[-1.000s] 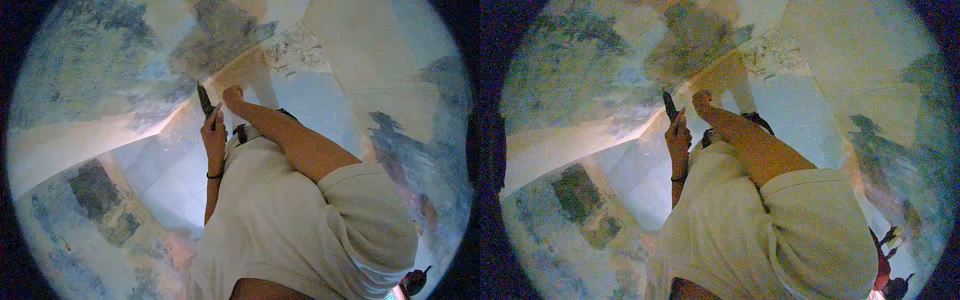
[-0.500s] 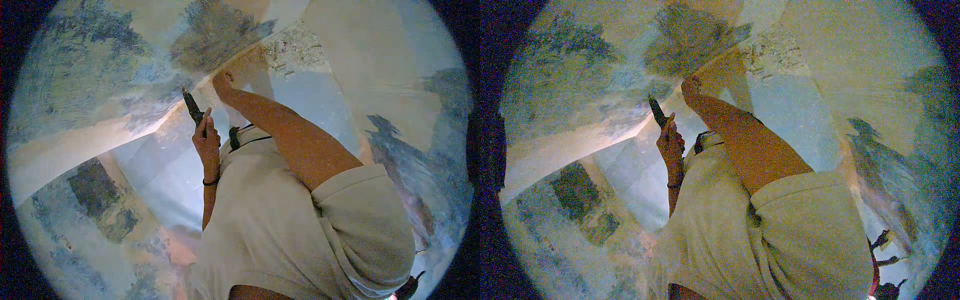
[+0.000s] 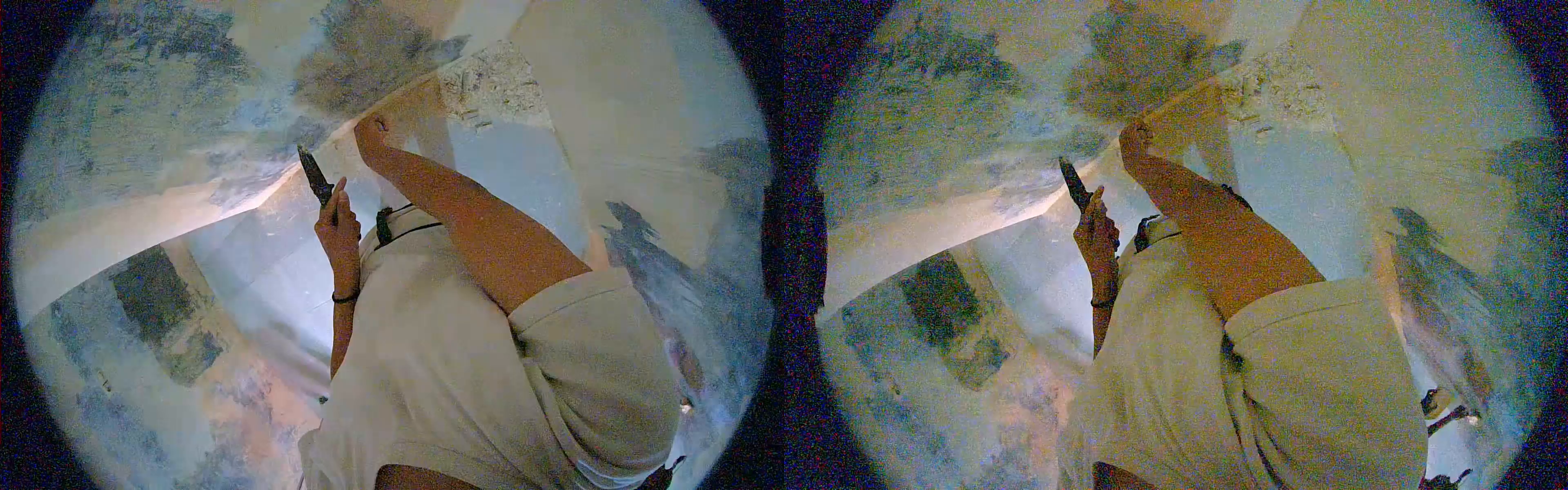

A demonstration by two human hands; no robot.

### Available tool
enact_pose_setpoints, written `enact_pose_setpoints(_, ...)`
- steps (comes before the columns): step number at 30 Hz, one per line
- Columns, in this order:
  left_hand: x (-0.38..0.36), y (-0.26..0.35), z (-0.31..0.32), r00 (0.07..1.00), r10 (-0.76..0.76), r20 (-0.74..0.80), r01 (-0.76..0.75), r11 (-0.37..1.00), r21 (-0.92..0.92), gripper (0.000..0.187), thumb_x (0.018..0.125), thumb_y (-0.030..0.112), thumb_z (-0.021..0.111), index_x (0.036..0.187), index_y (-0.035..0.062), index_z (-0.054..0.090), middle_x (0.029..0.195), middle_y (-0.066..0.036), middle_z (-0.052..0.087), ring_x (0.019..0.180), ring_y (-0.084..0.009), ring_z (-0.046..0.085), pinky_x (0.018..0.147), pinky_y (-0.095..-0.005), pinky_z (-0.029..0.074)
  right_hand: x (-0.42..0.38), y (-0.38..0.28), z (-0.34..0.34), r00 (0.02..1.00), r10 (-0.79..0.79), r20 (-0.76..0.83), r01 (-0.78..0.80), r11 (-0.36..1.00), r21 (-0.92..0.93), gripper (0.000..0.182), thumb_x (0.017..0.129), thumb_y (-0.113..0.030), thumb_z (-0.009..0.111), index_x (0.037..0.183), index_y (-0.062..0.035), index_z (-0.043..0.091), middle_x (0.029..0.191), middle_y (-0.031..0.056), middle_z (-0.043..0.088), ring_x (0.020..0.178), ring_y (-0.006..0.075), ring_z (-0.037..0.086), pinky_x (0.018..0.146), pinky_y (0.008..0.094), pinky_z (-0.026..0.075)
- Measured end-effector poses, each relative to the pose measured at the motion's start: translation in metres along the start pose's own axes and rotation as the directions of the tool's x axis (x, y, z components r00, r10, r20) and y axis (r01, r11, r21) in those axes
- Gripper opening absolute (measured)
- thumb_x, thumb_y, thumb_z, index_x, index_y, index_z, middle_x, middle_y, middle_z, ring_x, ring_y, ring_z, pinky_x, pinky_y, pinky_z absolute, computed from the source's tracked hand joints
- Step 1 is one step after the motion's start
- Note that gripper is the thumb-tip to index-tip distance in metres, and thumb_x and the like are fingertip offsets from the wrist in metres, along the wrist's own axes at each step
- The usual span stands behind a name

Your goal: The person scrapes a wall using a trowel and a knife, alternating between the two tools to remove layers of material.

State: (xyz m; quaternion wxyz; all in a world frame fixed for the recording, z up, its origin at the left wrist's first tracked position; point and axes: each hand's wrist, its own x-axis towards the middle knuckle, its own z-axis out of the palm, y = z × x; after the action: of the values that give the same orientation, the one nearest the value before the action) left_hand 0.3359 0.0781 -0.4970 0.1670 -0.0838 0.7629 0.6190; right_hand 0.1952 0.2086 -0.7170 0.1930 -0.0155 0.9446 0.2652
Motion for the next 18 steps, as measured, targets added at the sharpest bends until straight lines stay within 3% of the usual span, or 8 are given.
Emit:
enact_pose_setpoints(3,0.0,0.007,0.0,0.999,0.03,0.013,-0.029,0.997,-0.068,0.035,0.101,0.028,0.056,0.126,0.006,0.064,0.061,0.008,0.038,0.048,-0.0015,0.032,0.042,-0.0211,0.027,0.001,-0.004,-0.002,0.999,-0.01,0.045,0.009,1.0,0.01,0.013,0.071,-0.024,0.067,0.073,-0.0106,0.069,0.067,0.0065,0.061,0.06,0.024,0.057,0.047,0.0482,0.044)
enact_pose_setpoints(9,0.0,0.012,-0.006,1.0,0.019,-0.006,-0.019,1.0,0.022,0.035,0.101,0.027,0.056,0.127,0.0054,0.064,0.06,0.009,0.036,0.048,-0.0008,0.031,0.042,-0.0207,0.026,-0.01,-0.005,-0.013,0.994,-0.038,0.106,0.029,0.995,0.09,0.021,0.072,-0.031,0.068,0.077,-0.0111,0.071,0.074,0.0078,0.065,0.064,0.0274,0.061,0.051,0.0524,0.046)
enact_pose_setpoints(12,0.006,0.003,-0.009,0.998,-0.038,0.045,0.043,0.994,-0.102,0.035,0.101,0.027,0.056,0.127,0.0052,0.064,0.064,0.007,0.038,0.049,-0.0018,0.033,0.044,-0.0213,0.029,-0.022,-0.004,-0.024,0.986,-0.075,0.151,0.046,0.982,0.184,0.025,0.072,-0.035,0.069,0.079,-0.0113,0.072,0.077,0.0084,0.067,0.067,0.0292,0.063,0.054,0.0544,0.047)
enact_pose_setpoints(15,0.025,0.003,0.008,0.989,0.07,0.127,-0.088,0.986,0.14,0.033,0.1,0.027,0.056,0.126,0.0064,0.065,0.071,0.002,0.044,0.053,-0.0029,0.039,0.046,-0.0223,0.034,-0.03,-0.002,-0.032,0.976,-0.12,0.182,0.063,0.954,0.292,0.029,0.072,-0.039,0.07,0.081,-0.0116,0.073,0.08,0.009,0.069,0.069,0.0309,0.065,0.056,0.0565,0.049)
enact_pose_setpoints(16,0.034,0.008,0.007,0.981,0.078,0.176,-0.114,0.972,0.204,0.03,0.098,0.02,0.058,0.126,0.011,0.065,0.067,0.003,0.053,0.052,-0.0074,0.048,0.047,-0.0234,0.039,-0.034,-0.003,-0.036,0.976,-0.136,0.172,0.074,0.942,0.326,0.03,0.072,-0.04,0.07,0.082,-0.0117,0.073,0.081,0.0092,0.07,0.07,0.0315,0.065,0.057,0.0572,0.049)
enact_pose_setpoints(18,0.061,-0.001,0.018,0.905,0.387,0.178,-0.426,0.826,0.371,0.029,0.096,0.018,0.06,0.123,0.0086,0.066,0.076,-0.003,0.062,0.061,-0.0123,0.055,0.056,-0.0273,0.046,-0.039,-0.005,-0.038,0.98,-0.154,0.123,0.089,0.903,0.421,0.031,0.073,-0.041,0.069,0.082,-0.0113,0.073,0.081,0.0093,0.07,0.07,0.0314,0.065,0.057,0.0571,0.049)
